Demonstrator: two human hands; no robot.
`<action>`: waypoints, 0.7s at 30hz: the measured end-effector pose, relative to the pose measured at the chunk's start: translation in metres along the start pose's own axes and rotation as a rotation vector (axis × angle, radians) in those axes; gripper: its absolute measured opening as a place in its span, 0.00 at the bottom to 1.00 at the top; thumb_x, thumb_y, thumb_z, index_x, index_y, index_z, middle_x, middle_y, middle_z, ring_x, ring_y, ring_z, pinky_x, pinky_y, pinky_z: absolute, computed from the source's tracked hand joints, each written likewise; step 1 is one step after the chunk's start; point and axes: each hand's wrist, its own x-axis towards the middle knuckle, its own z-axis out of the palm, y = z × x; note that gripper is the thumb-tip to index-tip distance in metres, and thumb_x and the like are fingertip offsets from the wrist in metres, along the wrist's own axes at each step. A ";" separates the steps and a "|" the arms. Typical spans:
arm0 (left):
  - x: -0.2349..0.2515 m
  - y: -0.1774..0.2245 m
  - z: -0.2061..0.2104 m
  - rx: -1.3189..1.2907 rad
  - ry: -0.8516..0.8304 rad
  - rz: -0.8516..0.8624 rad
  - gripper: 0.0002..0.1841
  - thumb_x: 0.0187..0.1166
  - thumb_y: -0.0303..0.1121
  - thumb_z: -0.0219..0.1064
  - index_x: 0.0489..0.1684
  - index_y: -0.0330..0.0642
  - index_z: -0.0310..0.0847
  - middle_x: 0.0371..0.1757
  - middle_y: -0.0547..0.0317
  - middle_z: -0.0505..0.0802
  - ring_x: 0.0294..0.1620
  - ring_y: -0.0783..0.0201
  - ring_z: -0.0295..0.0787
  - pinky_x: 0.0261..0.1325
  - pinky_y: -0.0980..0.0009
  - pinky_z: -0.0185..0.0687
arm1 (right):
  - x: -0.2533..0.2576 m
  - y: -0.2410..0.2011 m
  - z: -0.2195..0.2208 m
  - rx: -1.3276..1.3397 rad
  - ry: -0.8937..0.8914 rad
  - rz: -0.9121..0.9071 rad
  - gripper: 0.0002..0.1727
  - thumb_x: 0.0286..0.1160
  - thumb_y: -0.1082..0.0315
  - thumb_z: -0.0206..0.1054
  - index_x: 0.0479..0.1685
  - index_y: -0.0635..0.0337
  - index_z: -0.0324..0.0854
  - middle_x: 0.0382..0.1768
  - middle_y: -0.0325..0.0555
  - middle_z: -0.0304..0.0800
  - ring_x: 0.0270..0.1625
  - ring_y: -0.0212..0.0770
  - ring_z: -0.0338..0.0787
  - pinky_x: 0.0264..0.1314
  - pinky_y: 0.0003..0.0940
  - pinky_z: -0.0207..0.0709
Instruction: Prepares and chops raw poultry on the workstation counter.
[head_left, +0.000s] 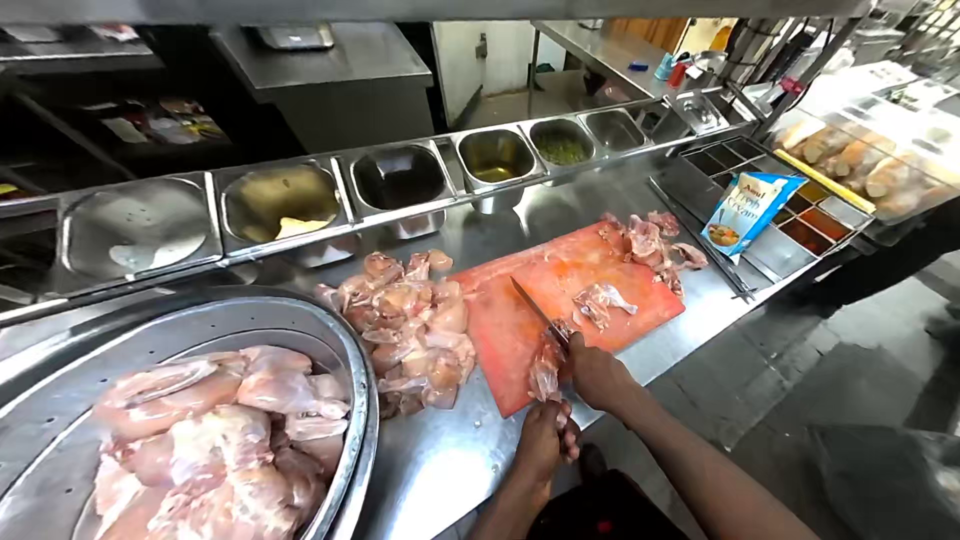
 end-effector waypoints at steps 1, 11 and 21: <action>0.000 -0.002 -0.003 -0.018 0.006 0.007 0.20 0.98 0.38 0.38 0.43 0.37 0.72 0.16 0.62 0.79 0.13 0.69 0.77 0.18 0.76 0.78 | 0.003 0.005 0.000 0.019 0.003 -0.006 0.20 0.84 0.64 0.59 0.71 0.57 0.64 0.48 0.60 0.89 0.54 0.63 0.93 0.53 0.62 0.84; -0.003 -0.010 -0.027 -0.140 0.035 0.049 0.20 0.98 0.37 0.37 0.36 0.42 0.70 0.14 0.67 0.72 0.10 0.73 0.67 0.15 0.78 0.70 | 0.075 0.084 -0.032 0.143 0.141 -0.041 0.22 0.86 0.62 0.58 0.74 0.60 0.66 0.45 0.63 0.88 0.42 0.62 0.93 0.45 0.62 0.86; 0.034 0.017 0.008 -0.223 0.035 0.072 0.20 0.97 0.39 0.39 0.34 0.44 0.70 0.13 0.68 0.71 0.08 0.72 0.66 0.14 0.77 0.71 | -0.002 0.065 -0.035 0.282 0.431 -0.213 0.16 0.89 0.59 0.55 0.66 0.57 0.69 0.27 0.50 0.85 0.31 0.54 0.91 0.36 0.56 0.84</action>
